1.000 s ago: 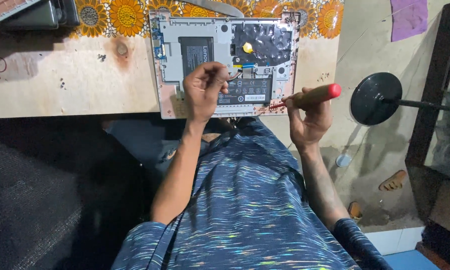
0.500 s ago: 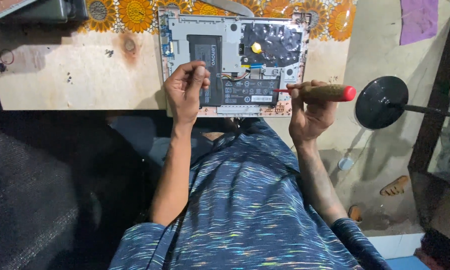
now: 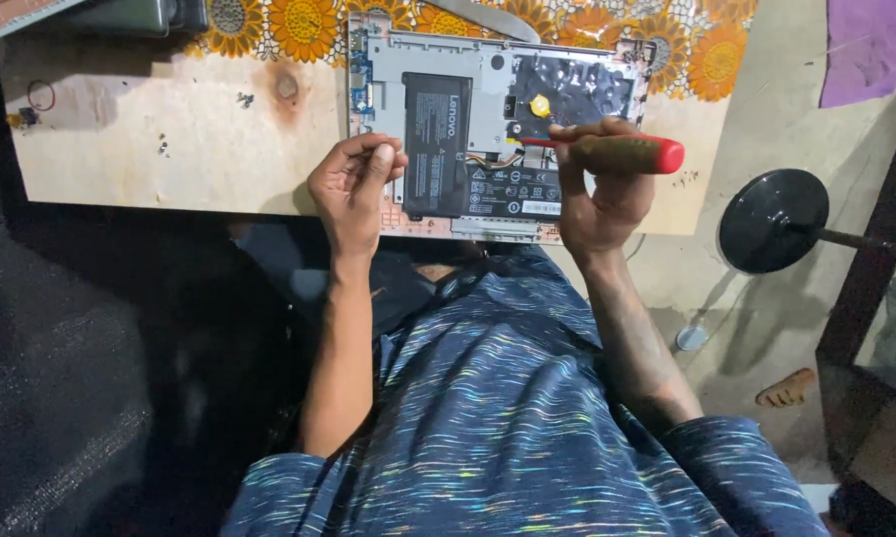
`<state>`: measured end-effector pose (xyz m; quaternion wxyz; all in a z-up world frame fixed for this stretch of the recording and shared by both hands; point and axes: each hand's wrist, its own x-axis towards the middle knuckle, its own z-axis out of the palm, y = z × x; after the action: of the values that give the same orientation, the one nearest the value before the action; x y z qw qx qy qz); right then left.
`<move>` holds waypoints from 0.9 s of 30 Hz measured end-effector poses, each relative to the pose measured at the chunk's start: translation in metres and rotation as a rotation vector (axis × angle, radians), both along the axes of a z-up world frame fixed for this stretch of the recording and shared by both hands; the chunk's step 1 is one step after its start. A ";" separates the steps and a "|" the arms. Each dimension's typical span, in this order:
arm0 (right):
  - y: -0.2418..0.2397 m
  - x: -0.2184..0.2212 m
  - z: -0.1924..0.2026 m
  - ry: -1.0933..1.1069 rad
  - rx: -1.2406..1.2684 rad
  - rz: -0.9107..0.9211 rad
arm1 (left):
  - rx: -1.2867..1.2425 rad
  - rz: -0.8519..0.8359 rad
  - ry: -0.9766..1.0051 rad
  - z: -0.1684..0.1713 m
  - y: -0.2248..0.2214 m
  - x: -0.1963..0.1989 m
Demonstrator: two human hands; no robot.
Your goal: Using a screwdriver to remove screws from a laptop battery during disassembly.
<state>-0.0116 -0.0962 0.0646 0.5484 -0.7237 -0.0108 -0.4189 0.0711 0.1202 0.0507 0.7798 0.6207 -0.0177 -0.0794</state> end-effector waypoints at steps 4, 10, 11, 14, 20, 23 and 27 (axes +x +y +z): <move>-0.022 -0.006 0.001 0.007 -0.035 -0.058 | 0.059 0.069 0.055 -0.008 0.021 0.004; -0.023 -0.023 0.015 0.084 0.199 -0.094 | 0.217 0.113 -0.064 -0.009 0.055 0.010; -0.021 -0.025 0.014 0.102 0.222 -0.102 | 0.324 0.110 -0.090 -0.008 0.063 0.011; -0.012 -0.028 0.013 0.149 0.229 -0.097 | 0.691 0.037 -0.084 -0.001 0.084 0.015; 0.007 -0.020 0.017 0.170 0.188 -0.040 | 0.916 -0.044 -0.510 0.012 0.090 0.023; 0.009 -0.016 0.022 0.149 0.164 0.010 | 0.936 -0.049 -0.493 0.001 0.086 0.026; 0.012 -0.019 0.025 0.196 0.185 -0.059 | 0.917 -0.076 -0.477 0.001 0.088 0.028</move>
<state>-0.0301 -0.0846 0.0899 0.5987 -0.7074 0.1026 -0.3614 0.0991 0.2081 0.0518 0.3985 0.8985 -0.1807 0.0364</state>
